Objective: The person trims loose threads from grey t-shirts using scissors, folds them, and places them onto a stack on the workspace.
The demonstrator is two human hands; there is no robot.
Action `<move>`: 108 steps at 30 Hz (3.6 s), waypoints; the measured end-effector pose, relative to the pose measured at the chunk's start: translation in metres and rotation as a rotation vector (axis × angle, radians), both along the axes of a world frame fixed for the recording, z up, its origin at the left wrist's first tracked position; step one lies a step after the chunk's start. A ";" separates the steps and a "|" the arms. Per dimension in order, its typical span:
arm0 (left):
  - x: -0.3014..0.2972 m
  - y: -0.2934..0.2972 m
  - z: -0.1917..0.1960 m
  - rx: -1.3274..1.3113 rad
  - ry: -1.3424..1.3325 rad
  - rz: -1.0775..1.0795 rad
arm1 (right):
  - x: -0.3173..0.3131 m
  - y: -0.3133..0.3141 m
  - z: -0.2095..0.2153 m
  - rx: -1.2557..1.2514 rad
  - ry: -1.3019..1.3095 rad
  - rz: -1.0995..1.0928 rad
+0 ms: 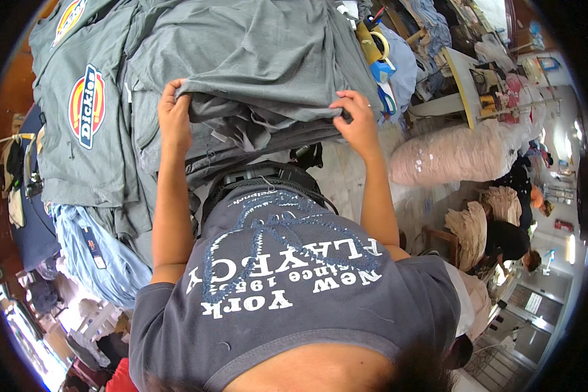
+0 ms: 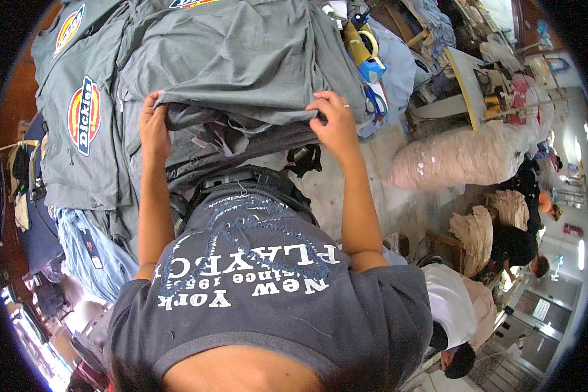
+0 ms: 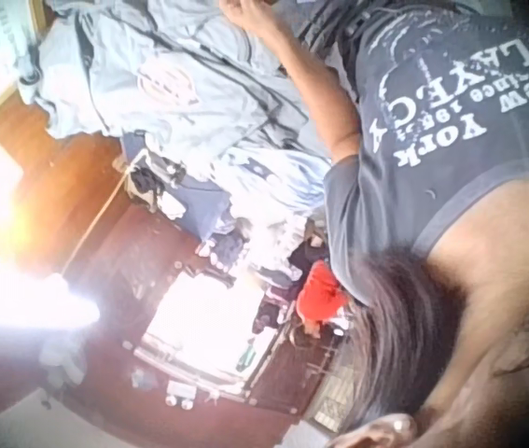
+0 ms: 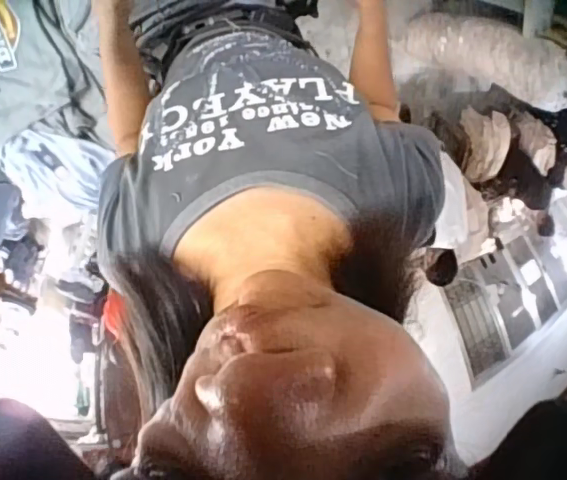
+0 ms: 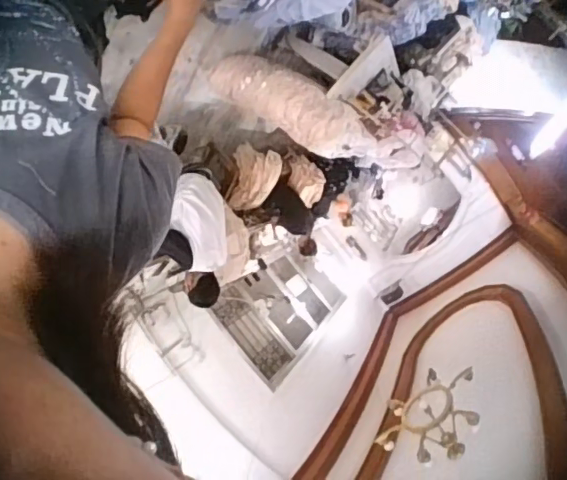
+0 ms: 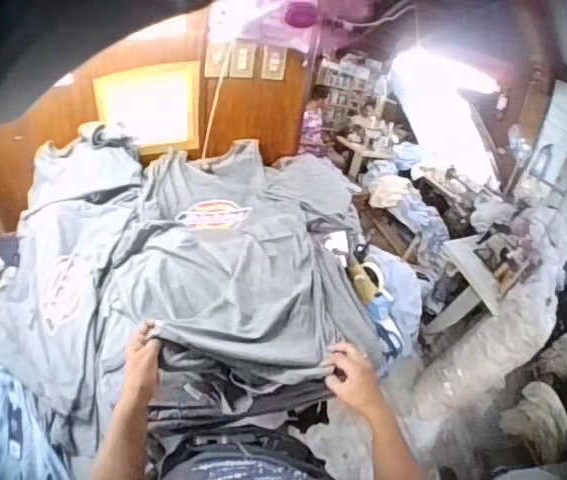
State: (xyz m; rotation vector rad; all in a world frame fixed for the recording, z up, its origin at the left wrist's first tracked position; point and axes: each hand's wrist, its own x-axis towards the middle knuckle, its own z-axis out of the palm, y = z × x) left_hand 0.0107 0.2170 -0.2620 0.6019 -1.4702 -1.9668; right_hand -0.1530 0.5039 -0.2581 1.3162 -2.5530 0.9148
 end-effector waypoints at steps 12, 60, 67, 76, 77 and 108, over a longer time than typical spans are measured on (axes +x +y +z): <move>0.027 -0.015 0.025 -0.209 -0.096 -0.366 | 0.010 0.054 0.017 -0.801 -0.451 -0.375; 0.004 0.106 0.030 -0.326 0.247 -0.033 | 0.049 -0.057 0.037 -0.194 -0.570 0.531; 0.020 0.056 0.046 -0.167 0.167 0.170 | 0.009 -0.049 0.059 -0.510 -0.704 0.467; 0.105 0.060 0.134 -0.736 0.292 -0.436 | 0.025 -0.003 0.071 -0.251 -0.402 0.728; 0.103 0.057 0.147 -0.920 0.221 -0.435 | 0.019 -0.005 0.083 -0.254 -0.286 0.734; 0.044 -0.032 0.051 -0.962 -0.590 -0.420 | -0.104 -0.005 0.205 -0.849 -0.777 0.798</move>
